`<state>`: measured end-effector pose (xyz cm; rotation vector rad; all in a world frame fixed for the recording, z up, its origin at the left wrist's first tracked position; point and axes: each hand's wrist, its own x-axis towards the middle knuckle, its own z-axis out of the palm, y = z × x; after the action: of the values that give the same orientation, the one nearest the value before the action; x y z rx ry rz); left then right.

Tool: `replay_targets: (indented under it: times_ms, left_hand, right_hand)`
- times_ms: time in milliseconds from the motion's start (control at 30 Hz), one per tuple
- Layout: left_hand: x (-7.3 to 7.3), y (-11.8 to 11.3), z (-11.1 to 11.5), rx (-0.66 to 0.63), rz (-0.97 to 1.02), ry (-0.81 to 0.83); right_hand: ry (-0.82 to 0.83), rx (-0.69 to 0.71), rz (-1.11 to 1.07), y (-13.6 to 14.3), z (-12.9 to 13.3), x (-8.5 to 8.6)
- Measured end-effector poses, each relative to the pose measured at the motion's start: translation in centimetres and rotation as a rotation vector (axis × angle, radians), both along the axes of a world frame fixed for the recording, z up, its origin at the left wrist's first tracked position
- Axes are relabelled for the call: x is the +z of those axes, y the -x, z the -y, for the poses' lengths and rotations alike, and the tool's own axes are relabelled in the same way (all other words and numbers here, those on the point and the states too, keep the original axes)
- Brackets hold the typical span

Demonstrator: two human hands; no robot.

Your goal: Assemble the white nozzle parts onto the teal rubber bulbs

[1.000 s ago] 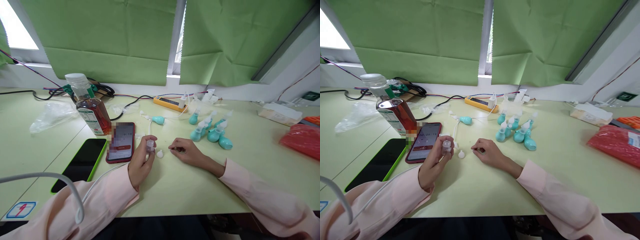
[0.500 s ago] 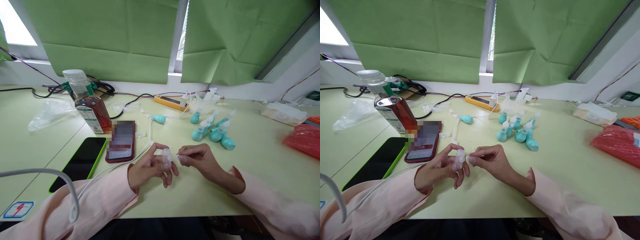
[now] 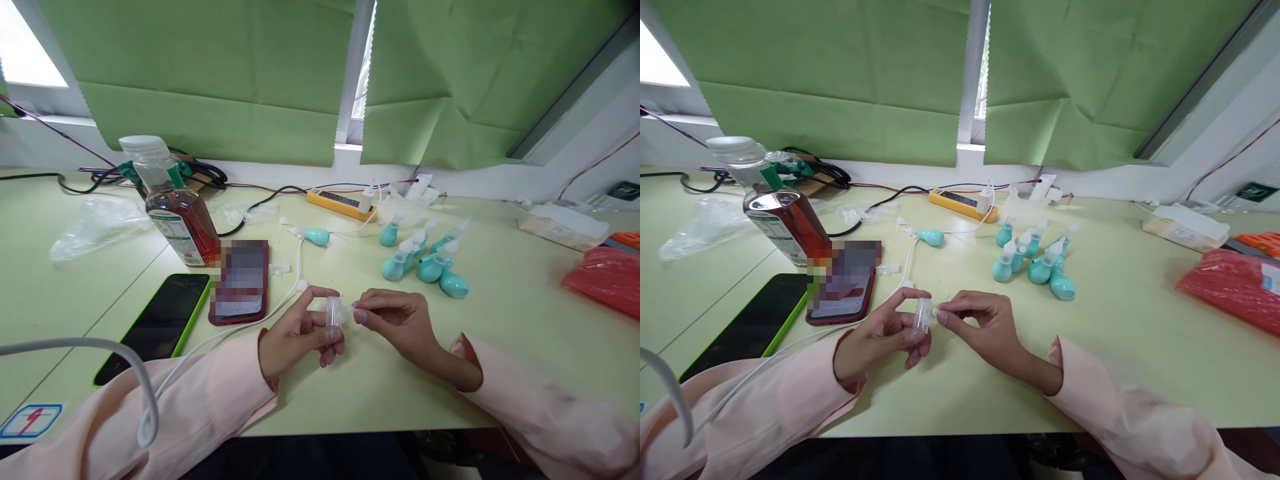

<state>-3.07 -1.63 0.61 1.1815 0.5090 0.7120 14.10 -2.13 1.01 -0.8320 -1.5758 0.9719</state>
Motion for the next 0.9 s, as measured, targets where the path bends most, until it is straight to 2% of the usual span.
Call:
replay_targets:
  times_ms: [100,200,333,500,633,900]
  left_hand:
    - [-0.15,-0.02,0.06,-0.005,0.009,0.017]
    - [-0.25,-0.01,0.07,-0.002,0.012,0.021]
    - [-0.23,-0.05,0.05,0.004,0.004,0.017]
    - [-0.1,-0.19,0.03,0.014,-0.009,0.008]
    - [-0.12,-0.18,0.06,0.026,-0.014,-0.008]
    - [-0.64,-0.25,0.48,0.016,0.003,-0.076]
  right_hand:
    - [-0.241,-0.033,0.076,0.0,-0.02,-0.25]
    - [-0.376,-0.028,0.172,0.0,-0.12,-0.38]
    - [-0.461,-0.029,0.233,0.01,-0.12,-0.3]
    - [-0.479,0.005,0.252,0.03,-0.01,-0.12]
    - [-0.346,0.052,0.206,0.06,-0.07,-0.16]
    - [0.31,0.318,-0.143,0.15,-0.62,-0.83]
